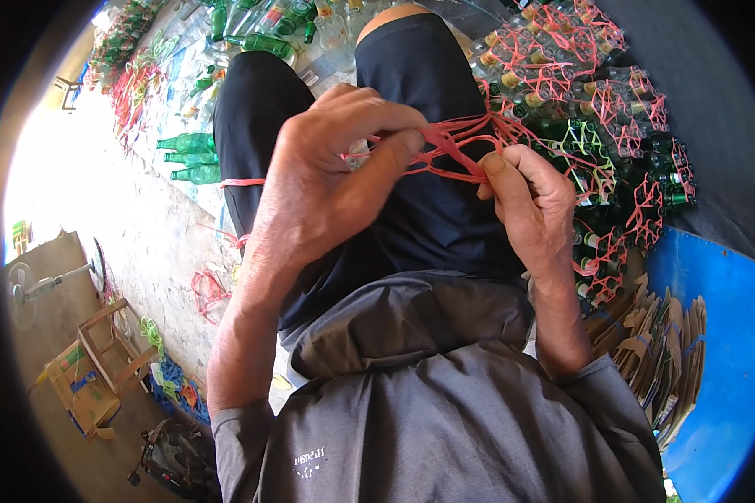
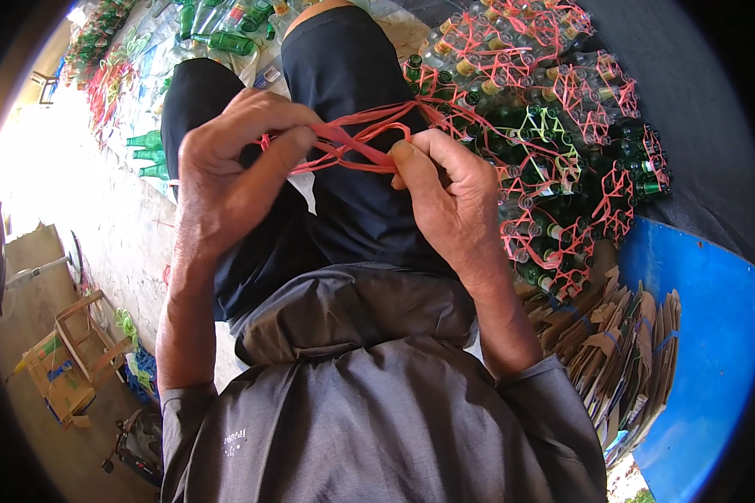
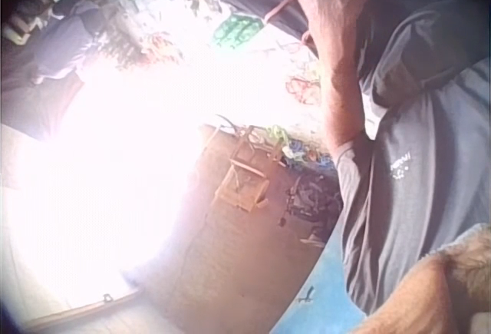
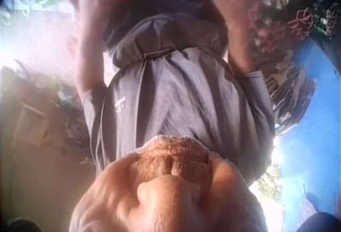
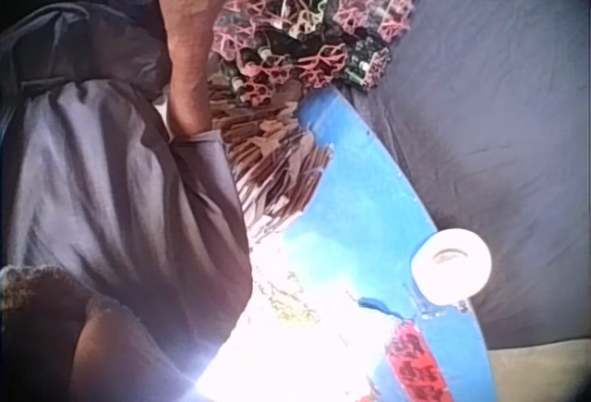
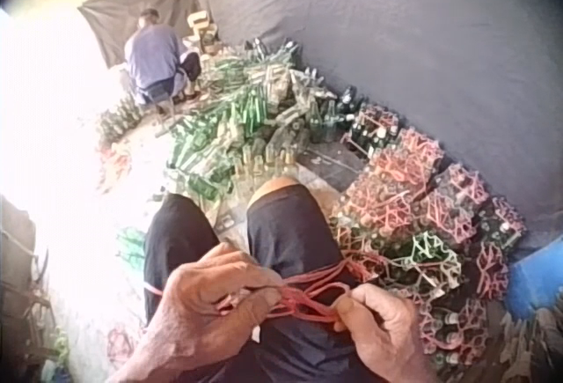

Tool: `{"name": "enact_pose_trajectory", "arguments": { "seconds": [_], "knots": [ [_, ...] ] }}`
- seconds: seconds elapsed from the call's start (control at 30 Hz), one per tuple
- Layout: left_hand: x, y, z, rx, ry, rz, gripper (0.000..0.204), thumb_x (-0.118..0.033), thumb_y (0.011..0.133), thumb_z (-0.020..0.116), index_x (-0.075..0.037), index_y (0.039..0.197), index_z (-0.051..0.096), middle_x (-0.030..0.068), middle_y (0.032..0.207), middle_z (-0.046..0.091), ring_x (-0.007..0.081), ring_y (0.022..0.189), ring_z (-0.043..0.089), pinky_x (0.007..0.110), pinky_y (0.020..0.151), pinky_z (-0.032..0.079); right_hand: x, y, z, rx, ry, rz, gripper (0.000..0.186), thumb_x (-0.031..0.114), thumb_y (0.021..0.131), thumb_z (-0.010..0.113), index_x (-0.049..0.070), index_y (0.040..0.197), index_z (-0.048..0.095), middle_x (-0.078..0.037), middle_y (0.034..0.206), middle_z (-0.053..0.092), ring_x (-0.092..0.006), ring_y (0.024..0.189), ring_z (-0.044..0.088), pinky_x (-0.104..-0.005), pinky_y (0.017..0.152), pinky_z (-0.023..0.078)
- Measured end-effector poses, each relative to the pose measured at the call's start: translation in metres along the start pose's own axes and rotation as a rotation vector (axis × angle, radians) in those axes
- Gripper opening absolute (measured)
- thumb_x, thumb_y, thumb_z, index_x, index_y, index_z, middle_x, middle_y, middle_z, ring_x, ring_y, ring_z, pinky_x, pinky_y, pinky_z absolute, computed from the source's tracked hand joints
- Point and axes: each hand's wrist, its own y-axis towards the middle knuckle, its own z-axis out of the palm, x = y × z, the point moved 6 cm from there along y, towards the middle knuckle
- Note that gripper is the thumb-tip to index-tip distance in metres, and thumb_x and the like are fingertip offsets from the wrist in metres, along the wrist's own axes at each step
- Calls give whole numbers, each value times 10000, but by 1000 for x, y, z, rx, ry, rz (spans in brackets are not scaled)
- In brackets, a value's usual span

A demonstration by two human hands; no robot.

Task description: The person organizes and ties long lengths of red plastic cord into knotted bundles while sitting among glass bottles and other carrier materials.

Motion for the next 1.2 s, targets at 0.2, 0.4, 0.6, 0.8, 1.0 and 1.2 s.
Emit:
{"name": "enact_pose_trajectory", "arguments": {
  "seconds": [0.2,0.4,0.6,0.8,1.0,1.2],
  "knots": [
    [32,-17,-21,-359,-575,-387,156,-79,960,636,41,1043,694,43,826,683,90,782,627,232,746,506,-2,1,-3,7,-2,16,177,127,977,606,20,853,673,34,662,588,13,517,379,-189,469,276],
    [44,-23,-30,-385,-717,-422,152,-87,960,612,30,1041,666,16,792,642,80,735,589,232,721,493,4,4,-2,15,-30,-1,184,131,978,606,16,851,673,36,668,590,9,542,398,-189,499,299],
    [21,-22,-16,-185,-610,-507,79,-64,916,676,-2,960,657,-46,761,573,13,676,493,193,616,394,9,6,2,21,-30,-1,190,128,979,602,14,847,675,30,675,594,-6,584,442,-194,543,342],
    [19,-20,0,-31,-382,-379,187,-87,835,779,1,936,650,-75,628,457,10,592,408,203,534,351,11,6,7,58,-10,-23,182,112,981,587,7,864,678,17,685,599,-30,635,495,-202,586,383],
    [18,-15,9,39,-350,-456,406,-162,831,826,34,1116,614,-53,691,521,19,614,451,192,537,362,17,6,8,68,-35,-8,168,88,974,577,0,870,675,8,687,605,-37,635,512,-205,589,399],
    [14,-8,10,-2,-347,-446,462,-238,828,826,64,1106,615,-37,661,517,24,608,439,218,529,377,15,6,11,98,-23,-82,136,75,956,613,-6,856,656,8,660,594,-21,628,496,-225,543,405]
  ]
}}
